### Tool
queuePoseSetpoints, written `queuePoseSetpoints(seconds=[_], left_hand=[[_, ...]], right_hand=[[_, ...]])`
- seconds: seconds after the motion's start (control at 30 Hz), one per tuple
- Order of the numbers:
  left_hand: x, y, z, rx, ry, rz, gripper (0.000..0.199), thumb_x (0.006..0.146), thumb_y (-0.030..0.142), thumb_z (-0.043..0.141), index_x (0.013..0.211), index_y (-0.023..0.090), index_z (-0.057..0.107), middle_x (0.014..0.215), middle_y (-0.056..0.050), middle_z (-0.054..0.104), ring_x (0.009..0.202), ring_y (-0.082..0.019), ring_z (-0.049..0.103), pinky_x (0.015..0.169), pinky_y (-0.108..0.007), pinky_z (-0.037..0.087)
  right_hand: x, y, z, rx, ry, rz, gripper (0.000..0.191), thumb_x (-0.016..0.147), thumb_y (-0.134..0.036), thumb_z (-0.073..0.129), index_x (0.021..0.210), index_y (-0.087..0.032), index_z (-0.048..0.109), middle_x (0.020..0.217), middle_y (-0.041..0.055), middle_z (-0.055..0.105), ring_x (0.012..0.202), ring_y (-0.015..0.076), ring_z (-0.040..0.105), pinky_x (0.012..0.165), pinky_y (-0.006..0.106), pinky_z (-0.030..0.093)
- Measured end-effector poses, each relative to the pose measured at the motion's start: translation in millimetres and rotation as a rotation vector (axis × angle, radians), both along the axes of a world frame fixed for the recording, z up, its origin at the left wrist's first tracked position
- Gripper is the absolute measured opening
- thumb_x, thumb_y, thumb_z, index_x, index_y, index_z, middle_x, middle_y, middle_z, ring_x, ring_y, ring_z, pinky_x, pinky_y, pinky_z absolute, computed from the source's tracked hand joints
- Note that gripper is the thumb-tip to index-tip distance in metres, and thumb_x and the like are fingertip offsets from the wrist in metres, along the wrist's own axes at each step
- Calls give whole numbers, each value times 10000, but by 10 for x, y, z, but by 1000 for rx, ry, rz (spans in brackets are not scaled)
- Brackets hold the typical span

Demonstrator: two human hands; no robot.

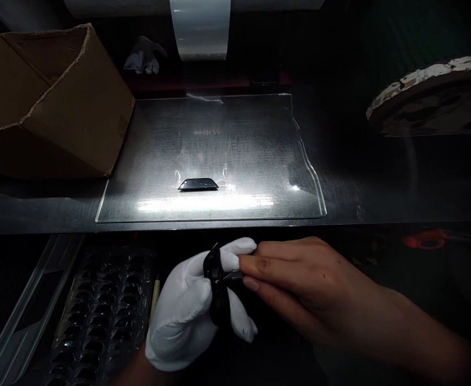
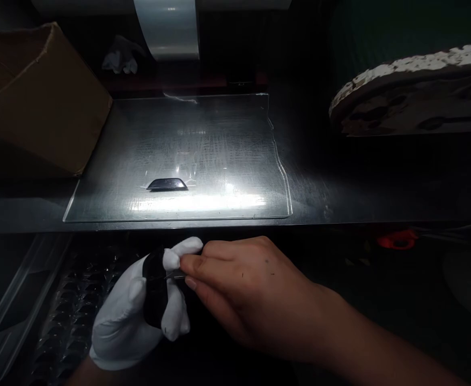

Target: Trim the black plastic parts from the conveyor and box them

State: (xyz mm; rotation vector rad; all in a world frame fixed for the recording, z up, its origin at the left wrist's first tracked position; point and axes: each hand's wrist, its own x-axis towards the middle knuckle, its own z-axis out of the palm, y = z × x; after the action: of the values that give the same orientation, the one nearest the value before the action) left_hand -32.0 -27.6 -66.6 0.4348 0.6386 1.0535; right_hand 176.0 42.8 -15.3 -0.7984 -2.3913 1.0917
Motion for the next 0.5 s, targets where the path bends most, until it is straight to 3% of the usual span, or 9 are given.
queuePoseSetpoints(seconds=[0.23,0.37,0.5], left_hand=[[39,1,2,76,-47,24,429,1037,405,619,1371,146,691,639,-23,729,602,-135,748,651,-179,564],[42,-12,19,47,-46,11,436,1031,423,629,1363,148,694,647,-30,731,614,-143,750,682,-196,580],[61,-25,11,30,-60,18,445,1024,434,631,1353,142,697,646,-32,725,591,-147,736,608,-192,570]], right_hand=[[21,8,25,-32,-5,43,157,1051,-140,548,1036,-156,703,893,23,677,710,102,579,597,250,412],[40,5,36,-12,-11,47,155,1052,-136,549,1063,-151,703,875,9,653,695,95,546,588,257,387],[62,0,24,-10,-12,59,185,1051,-146,561,1158,-159,711,868,-6,641,699,94,544,593,260,391]])
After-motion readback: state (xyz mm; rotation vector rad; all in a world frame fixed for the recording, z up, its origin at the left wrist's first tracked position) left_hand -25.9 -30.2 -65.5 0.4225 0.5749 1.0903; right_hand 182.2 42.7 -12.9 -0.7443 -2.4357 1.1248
